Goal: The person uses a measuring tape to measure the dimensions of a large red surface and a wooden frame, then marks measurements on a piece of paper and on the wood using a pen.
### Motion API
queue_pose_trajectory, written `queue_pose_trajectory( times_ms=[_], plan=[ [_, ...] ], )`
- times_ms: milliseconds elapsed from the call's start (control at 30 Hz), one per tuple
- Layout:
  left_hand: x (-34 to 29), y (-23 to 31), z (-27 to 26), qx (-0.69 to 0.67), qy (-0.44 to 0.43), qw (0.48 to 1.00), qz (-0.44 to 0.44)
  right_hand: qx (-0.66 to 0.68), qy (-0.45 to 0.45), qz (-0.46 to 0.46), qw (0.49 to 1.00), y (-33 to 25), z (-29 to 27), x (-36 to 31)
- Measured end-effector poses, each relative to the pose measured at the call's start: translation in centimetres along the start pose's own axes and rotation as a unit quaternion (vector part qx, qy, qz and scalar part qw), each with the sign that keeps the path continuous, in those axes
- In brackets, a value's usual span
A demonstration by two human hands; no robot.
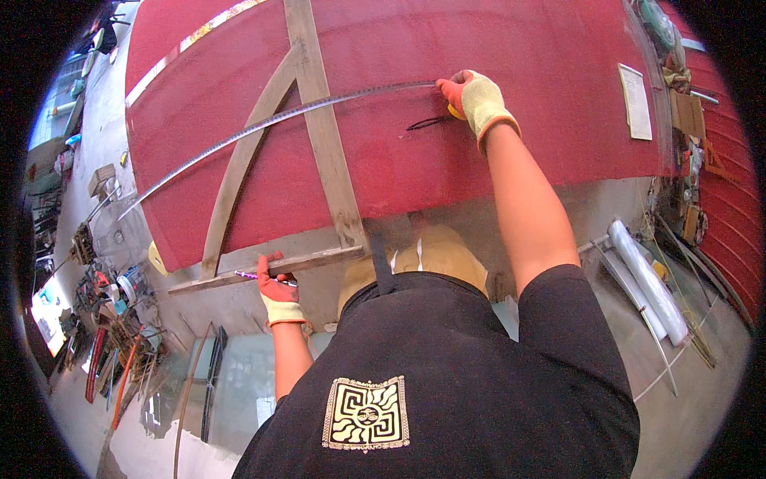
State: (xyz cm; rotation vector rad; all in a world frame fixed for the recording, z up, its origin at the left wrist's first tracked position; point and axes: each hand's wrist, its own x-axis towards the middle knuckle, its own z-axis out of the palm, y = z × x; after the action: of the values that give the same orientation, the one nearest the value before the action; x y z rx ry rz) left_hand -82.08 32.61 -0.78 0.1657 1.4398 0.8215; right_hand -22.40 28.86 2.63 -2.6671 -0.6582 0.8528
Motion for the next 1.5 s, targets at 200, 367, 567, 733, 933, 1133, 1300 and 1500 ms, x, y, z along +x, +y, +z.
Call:
queue_pose_trajectory(
  times_ms=[200,367,567,733,933,1133,1300,1500],
  plan=[
    [-0.8,-0.3,1.1,-0.006,0.002,1.0,0.01,0.023,-0.021,-0.012,0.999,-0.4,1.5,0.6],
    [-0.9,-0.3,1.1,-0.018,-0.011,1.0,0.01,0.028,-0.028,-0.041,0.998,-0.5,2.1,0.8],
    [-0.7,-0.5,0.8,-0.077,-0.006,0.997,0.002,0.036,-0.027,-0.027,0.999,-2.1,2.0,-0.5],
    [-0.5,-0.7,0.3,-0.039,-0.008,0.999,0.001,0.018,-0.022,-0.026,0.999,-2.2,1.8,-0.5],
    [-0.9,-0.7,1.0,-0.025,0.005,1.0,0.005,0.013,-0.02,-0.03,0.999,-2.3,1.9,-0.6],
    [-0.8,-0.5,0.9,-0.007,-0.002,1.0,-0.002,0.022,-0.026,-0.021,0.999,-2.2,2.1,-0.4],
    [-0.8,-0.4,0.9,-0.011,-0.007,1.0,-0.008,0.01,-0.021,-0.038,0.999,-1.3,2.7,0.6],
    [-0.8,-0.7,0.7,0.012,-0.023,0.999,0.021,0.038,-0.031,-0.038,0.998,-1.3,2.7,0.5]
  ],
)
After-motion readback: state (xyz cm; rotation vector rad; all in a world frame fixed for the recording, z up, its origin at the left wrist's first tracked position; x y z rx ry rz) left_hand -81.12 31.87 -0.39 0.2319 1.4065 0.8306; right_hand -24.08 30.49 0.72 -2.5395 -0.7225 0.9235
